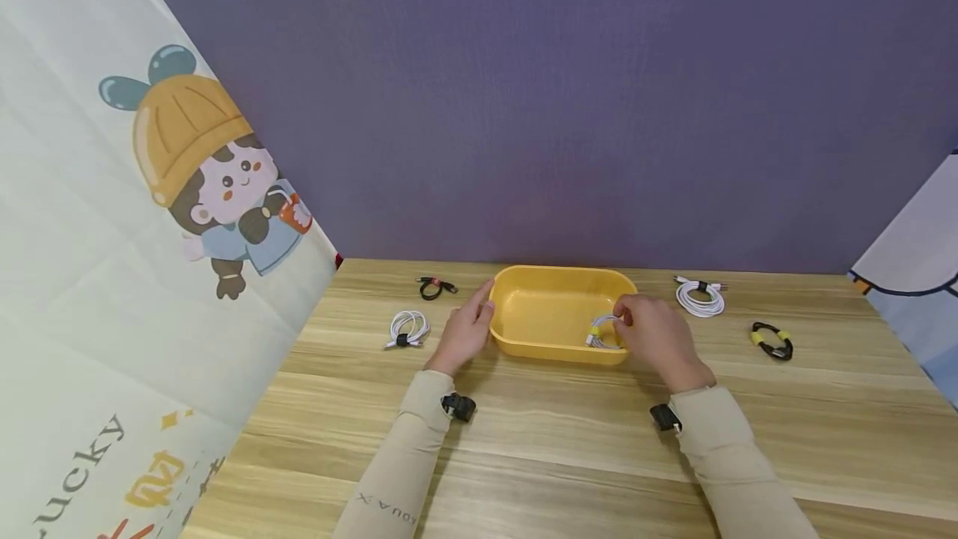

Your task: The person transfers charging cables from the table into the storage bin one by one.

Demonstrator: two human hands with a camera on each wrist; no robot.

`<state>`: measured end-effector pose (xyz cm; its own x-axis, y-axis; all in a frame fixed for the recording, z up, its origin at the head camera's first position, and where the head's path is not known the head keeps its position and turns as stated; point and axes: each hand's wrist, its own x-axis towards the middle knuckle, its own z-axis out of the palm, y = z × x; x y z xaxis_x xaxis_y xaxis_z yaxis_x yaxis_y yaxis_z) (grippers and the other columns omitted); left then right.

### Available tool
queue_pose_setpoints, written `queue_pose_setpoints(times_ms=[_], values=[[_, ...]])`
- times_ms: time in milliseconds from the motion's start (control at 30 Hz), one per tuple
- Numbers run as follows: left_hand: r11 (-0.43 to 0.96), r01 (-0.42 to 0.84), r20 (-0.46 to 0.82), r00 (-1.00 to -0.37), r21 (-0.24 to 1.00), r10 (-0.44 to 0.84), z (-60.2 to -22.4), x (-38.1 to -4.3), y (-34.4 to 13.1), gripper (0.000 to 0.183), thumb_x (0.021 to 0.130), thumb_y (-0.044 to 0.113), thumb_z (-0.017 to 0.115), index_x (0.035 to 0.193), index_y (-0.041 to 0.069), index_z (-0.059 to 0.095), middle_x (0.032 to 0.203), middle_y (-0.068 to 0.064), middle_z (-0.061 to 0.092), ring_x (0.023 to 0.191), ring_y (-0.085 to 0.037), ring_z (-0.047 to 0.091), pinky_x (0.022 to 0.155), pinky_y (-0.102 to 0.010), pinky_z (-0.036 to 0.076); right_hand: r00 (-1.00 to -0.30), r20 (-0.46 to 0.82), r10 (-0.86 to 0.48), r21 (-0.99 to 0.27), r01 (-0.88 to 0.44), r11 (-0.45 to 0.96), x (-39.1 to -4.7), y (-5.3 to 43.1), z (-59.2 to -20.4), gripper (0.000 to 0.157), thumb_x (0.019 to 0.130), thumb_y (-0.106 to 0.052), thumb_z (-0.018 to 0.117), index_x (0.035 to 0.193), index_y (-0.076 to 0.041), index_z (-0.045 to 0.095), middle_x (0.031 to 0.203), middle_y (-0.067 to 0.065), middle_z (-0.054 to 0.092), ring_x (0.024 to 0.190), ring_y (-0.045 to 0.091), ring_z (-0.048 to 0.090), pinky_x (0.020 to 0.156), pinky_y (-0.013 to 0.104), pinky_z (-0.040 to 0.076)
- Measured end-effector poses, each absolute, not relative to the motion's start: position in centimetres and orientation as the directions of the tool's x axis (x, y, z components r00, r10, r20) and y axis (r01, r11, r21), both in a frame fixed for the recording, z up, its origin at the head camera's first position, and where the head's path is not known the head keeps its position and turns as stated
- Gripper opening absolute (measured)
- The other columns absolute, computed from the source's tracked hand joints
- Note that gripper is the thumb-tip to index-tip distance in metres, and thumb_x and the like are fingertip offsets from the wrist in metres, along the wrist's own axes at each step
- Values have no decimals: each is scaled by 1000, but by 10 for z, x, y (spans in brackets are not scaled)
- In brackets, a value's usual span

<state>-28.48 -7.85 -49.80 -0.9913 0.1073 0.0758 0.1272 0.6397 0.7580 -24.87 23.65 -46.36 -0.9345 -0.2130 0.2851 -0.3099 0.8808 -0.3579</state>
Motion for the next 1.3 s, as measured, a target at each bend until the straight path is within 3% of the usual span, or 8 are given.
queue_pose_setpoints(times_ms=[267, 500, 767, 900, 1167, 1300], values=[[635, 111, 76, -994, 765, 83, -496, -293, -71, 50, 110, 35, 40, 159, 40, 33, 137, -12, 67, 121, -38, 64, 104, -60, 49, -938, 196, -286, -296, -335, 895, -268, 242, -454, 6, 88, -11, 75, 92, -9, 72, 73, 0, 62, 61, 15, 51, 54, 31, 40], [639, 118, 85, -993, 760, 82, -497, -294, -70, 49, 110, 34, 40, 159, 38, 34, 132, -12, 70, 110, -33, 68, 99, -55, 53, -948, 119, -296, -254, -318, 913, -275, 241, -451, 3, 88, -12, 73, 90, -10, 71, 75, 0, 66, 65, 16, 56, 53, 33, 43], [636, 117, 88, -993, 763, 77, -497, -294, -70, 49, 111, 34, 40, 160, 37, 34, 138, -10, 67, 117, -33, 66, 104, -56, 50, -955, 74, -287, -235, -297, 926, -276, 239, -449, 5, 88, -13, 74, 89, -9, 71, 75, 1, 67, 63, 18, 56, 50, 34, 40], [629, 123, 88, -992, 768, 86, -494, -292, -76, 50, 111, 34, 39, 160, 32, 35, 135, -11, 69, 110, -31, 67, 100, -54, 52, -959, 71, -276, -221, -285, 933, -273, 231, -444, 5, 88, -13, 74, 85, -12, 70, 74, 1, 67, 63, 18, 56, 51, 34, 41], [632, 132, 90, -991, 764, 99, -493, -292, -77, 50, 110, 33, 40, 160, 35, 34, 110, -12, 74, 66, -20, 59, 74, -40, 53, -966, 62, -249, -208, -257, 944, -275, 229, -443, 17, 86, -14, 75, 74, -17, 63, 70, 2, 63, 63, 21, 56, 51, 35, 40], [643, 138, 100, -990, 753, 96, -492, -290, -77, 50, 110, 33, 41, 160, 36, 35, 116, -12, 74, 76, -21, 64, 83, -45, 55, -969, 54, -241, -198, -247, 948, -275, 228, -443, 18, 85, -16, 76, 72, -18, 63, 70, 3, 63, 64, 22, 57, 52, 36, 41]])
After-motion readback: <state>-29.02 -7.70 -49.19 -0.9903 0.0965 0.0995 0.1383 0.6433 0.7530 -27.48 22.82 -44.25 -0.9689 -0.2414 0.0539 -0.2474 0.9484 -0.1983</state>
